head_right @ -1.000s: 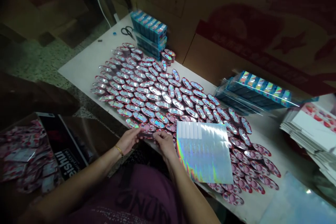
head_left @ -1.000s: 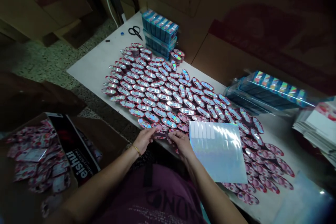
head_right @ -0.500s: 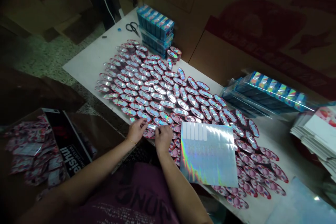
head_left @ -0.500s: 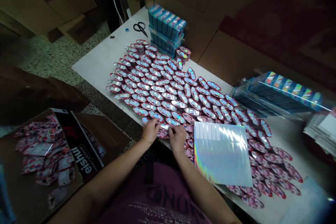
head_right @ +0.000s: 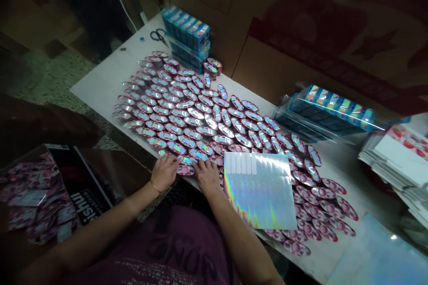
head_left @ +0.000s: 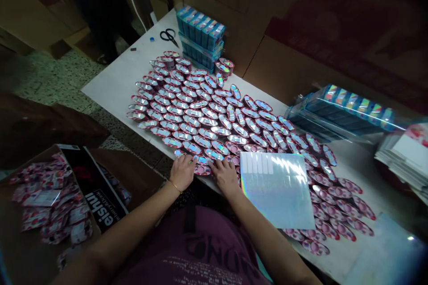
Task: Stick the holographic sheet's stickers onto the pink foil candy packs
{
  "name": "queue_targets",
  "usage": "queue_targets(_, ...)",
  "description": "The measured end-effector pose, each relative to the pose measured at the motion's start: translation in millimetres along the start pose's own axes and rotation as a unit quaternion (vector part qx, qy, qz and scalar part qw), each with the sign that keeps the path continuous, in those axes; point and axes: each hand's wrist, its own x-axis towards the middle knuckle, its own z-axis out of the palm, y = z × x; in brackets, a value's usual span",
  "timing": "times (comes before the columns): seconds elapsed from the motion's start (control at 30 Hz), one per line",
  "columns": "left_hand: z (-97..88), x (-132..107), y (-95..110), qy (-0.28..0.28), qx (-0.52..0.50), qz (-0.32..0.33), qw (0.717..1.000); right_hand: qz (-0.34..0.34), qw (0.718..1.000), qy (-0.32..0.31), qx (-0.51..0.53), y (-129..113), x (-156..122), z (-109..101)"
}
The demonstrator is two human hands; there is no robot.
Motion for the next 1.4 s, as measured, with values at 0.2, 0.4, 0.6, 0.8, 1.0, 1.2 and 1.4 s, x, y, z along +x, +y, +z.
queue_targets(0.2,-1.0,34,45,0.029,-0.033,0.036,0.998,0.136,0.972,0.164,0.104,76,-28,-18)
queue_targets(0.4,29.9,103,146,-0.027,-0.048,0.210,0.976,0.208,0.963,0.173,-0.015,192,-70,-44)
queue_targets(0.6,63.7,112,181,-0.058,-0.012,0.205,0.977,0.102,0.989,0.043,-0.098,216,-67,-34)
queue_targets(0.8,66.4,109,186,-0.050,-0.022,0.183,0.982,0.072,0.992,0.077,-0.072,210,-88,-51)
queue_targets(1.0,59.0,112,189,-0.066,-0.126,0.144,0.979,0.145,0.955,0.148,0.210,156,-116,-131)
queue_targets(1.2,20.6,74,166,-0.087,-0.560,-0.075,0.821,0.312,0.745,0.163,0.566,98,-102,-131)
queue_targets(1.4,-9.1,27,114,-0.191,-0.728,-0.247,0.610,0.339,0.622,0.145,0.690,36,-78,-86)
